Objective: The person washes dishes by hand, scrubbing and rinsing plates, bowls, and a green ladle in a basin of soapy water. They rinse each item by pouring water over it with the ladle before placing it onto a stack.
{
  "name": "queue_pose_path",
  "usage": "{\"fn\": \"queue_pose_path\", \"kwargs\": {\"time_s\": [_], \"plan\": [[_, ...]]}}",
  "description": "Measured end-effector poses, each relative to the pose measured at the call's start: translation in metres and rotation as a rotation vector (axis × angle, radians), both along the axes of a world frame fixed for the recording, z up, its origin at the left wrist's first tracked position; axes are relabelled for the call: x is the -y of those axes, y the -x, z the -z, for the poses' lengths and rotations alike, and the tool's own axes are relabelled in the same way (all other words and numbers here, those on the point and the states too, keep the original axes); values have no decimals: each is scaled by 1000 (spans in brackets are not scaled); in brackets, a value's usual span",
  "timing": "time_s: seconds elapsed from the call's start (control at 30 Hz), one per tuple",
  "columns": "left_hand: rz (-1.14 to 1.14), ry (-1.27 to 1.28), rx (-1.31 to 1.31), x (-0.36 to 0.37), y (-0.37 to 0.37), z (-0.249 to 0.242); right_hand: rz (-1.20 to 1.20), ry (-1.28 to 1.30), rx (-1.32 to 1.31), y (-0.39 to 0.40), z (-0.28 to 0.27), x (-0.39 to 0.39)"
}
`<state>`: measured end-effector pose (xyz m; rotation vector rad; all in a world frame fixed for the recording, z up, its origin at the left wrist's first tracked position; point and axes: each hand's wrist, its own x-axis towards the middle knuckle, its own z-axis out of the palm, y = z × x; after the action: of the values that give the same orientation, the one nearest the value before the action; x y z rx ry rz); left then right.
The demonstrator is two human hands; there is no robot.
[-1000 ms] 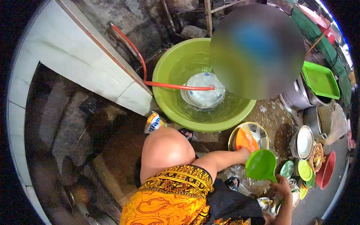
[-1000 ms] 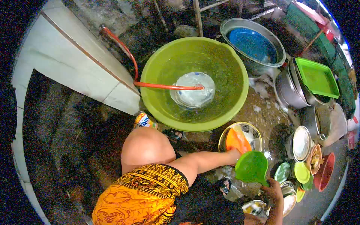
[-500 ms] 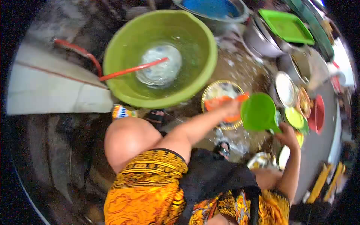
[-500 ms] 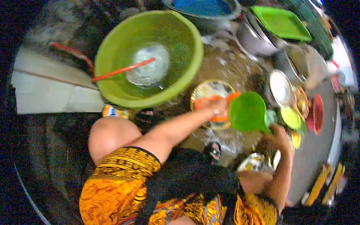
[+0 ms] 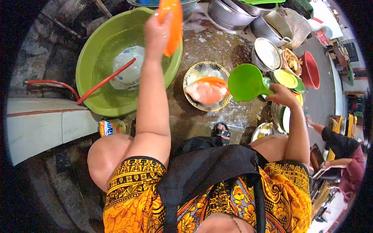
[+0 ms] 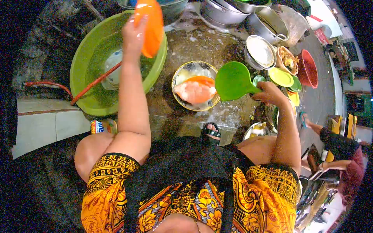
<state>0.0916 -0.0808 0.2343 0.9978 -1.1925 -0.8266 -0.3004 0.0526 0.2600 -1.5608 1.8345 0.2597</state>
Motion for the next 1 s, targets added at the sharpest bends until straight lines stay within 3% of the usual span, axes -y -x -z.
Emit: {"fn": "queue_pose_path", "kwargs": {"time_s": [0.03, 0.07, 0.13, 0.2, 0.27, 0.3, 0.4, 0.47, 0.5, 0.53, 0.57, 0.6, 0.63, 0.67, 0.7, 0.73, 0.77, 0.8, 0.83, 0.93, 0.97, 1.0], "plan": [[-153, 72, 169, 9, -18, 7, -47, -21, -7, -3, 0, 1], [-156, 76, 173, 14, -36, 15, -50, -17, -2, -7, 1, 2], [-310, -60, 568, 19, -70, 36, -36, -48, 37, -13, 0, 3], [-456, -82, 783, 23, -94, 75, -78, -30, 54, -15, 5, 6], [-462, -181, 930, 24, -115, 119, -107, -19, 66, -16, 5, 6], [-468, -281, 1079, 22, -114, 122, -100, -28, 47, -21, 3, 7], [-511, -277, 1163, 10, -75, 113, -82, -41, 37, -29, 1, 10], [-390, 44, 1087, 0, -26, 103, -88, -27, 21, -33, -3, 10], [-192, -45, 1108, 1, 1, 107, -146, 21, 21, -25, 4, 12], [-123, 47, 1155, -11, 35, 104, -130, 29, 13, -22, 2, 14], [-92, 157, 969, -13, 66, 143, -147, 34, 35, -23, 0, 15], [132, 188, 1315, -35, 89, 140, -164, 38, 56, -23, -1, 15], [172, 439, 1240, -55, 107, 180, -251, 113, 7, -18, 5, 14], [537, 49, 1412, -77, 124, 192, -302, 115, -56, -22, 1, 15], [622, 9, 1631, -94, 138, 215, -364, 141, -120, -23, 5, 14], [718, 109, 1721, -110, 139, 258, -428, 166, -187, -25, 8, 15], [744, 109, 1887, -113, 149, 270, -410, 99, -230, -36, 0, 16], [843, 312, 1968, -127, 139, 278, -392, 29, -268, -50, -7, 14], [823, 43, 1809, -136, 139, 302, -412, 22, -293, -57, -9, 13], [844, -79, 1753, -133, 150, 320, -448, 57, -330, -63, 4, 7], [1022, -140, 1724, -127, 148, 285, -458, 54, -354, -67, 4, 5], [1028, -115, 1725, -124, 151, 274, -464, 52, -381, -72, 4, 2]]}}
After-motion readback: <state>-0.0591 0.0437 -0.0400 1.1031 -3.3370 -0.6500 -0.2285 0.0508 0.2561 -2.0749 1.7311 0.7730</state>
